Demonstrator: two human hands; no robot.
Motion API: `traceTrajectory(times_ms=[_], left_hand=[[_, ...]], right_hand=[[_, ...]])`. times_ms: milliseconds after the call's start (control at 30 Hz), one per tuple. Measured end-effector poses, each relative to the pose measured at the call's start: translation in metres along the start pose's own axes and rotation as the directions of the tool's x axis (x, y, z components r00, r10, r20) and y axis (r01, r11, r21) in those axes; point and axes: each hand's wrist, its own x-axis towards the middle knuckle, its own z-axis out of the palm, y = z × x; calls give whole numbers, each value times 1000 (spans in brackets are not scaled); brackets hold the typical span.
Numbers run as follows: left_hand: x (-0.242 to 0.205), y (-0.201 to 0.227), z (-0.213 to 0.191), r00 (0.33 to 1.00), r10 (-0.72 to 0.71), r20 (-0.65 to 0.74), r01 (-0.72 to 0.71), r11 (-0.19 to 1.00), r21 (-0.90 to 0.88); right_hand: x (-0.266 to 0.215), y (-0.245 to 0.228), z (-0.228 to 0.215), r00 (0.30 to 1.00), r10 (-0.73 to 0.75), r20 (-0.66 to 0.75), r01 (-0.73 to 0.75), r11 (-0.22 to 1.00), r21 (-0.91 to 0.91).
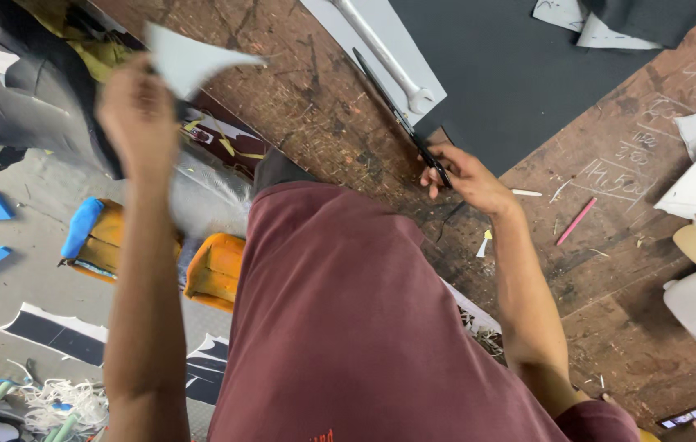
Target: The person places a paper template onto black fabric, secures it with wrenches used as weights, and cuts the fabric along the template's edge using shears.
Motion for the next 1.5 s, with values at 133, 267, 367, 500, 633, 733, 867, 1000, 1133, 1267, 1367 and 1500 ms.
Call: traceTrajectory(times_ms=[133, 267, 367, 500, 633, 733, 867, 1000, 1133, 1267, 1367, 1500], left_hand=[[57, -69, -76, 970, 73, -230, -4, 957, 289], [105, -69, -72, 948, 241, -207, -196, 957, 213], [122, -25, -25, 928, 373, 14, -366, 903, 224], [144, 30, 24, 899, 417, 132, -430, 899, 87], [171, 26, 45, 932, 314, 181, -309, 950, -52], [187, 13, 64, 960, -39, 277, 189, 821, -538], [191, -2, 66, 777, -332, 535, 599, 129, -790], [199, 0, 64, 745, -340, 574, 613, 11, -790], [206, 14, 67, 740, -387, 550, 611, 46, -790], [210, 27, 67, 723, -394, 568, 648, 99, -755], [210, 34, 61, 722, -385, 575, 655, 114, -747], [213, 36, 54, 723, -411, 556, 668, 206, -716]], right_hand=[[2, -7, 25, 1000, 14, -19, -13, 999, 41], [18, -14, 55, 994, -72, -79, 83, 986, 142], [22, -18, 81, 992, 6, -129, 22, 975, 220], [39, -30, 111, 984, -46, -170, 83, 973, 216], [51, -39, 121, 990, -6, -140, 34, 980, 197], [71, -54, 107, 993, 43, -109, -21, 981, 193], [102, -89, 85, 999, -34, -36, 41, 978, 206], [137, -125, 80, 998, -59, -25, 63, 976, 209], [155, -147, 75, 998, -60, 12, 57, 986, 158], [142, -151, 70, 1000, -19, 3, 18, 973, 230], [141, -153, 70, 999, -44, -17, 47, 980, 191], [158, -158, 75, 1000, 4, -6, -2, 966, 260]])
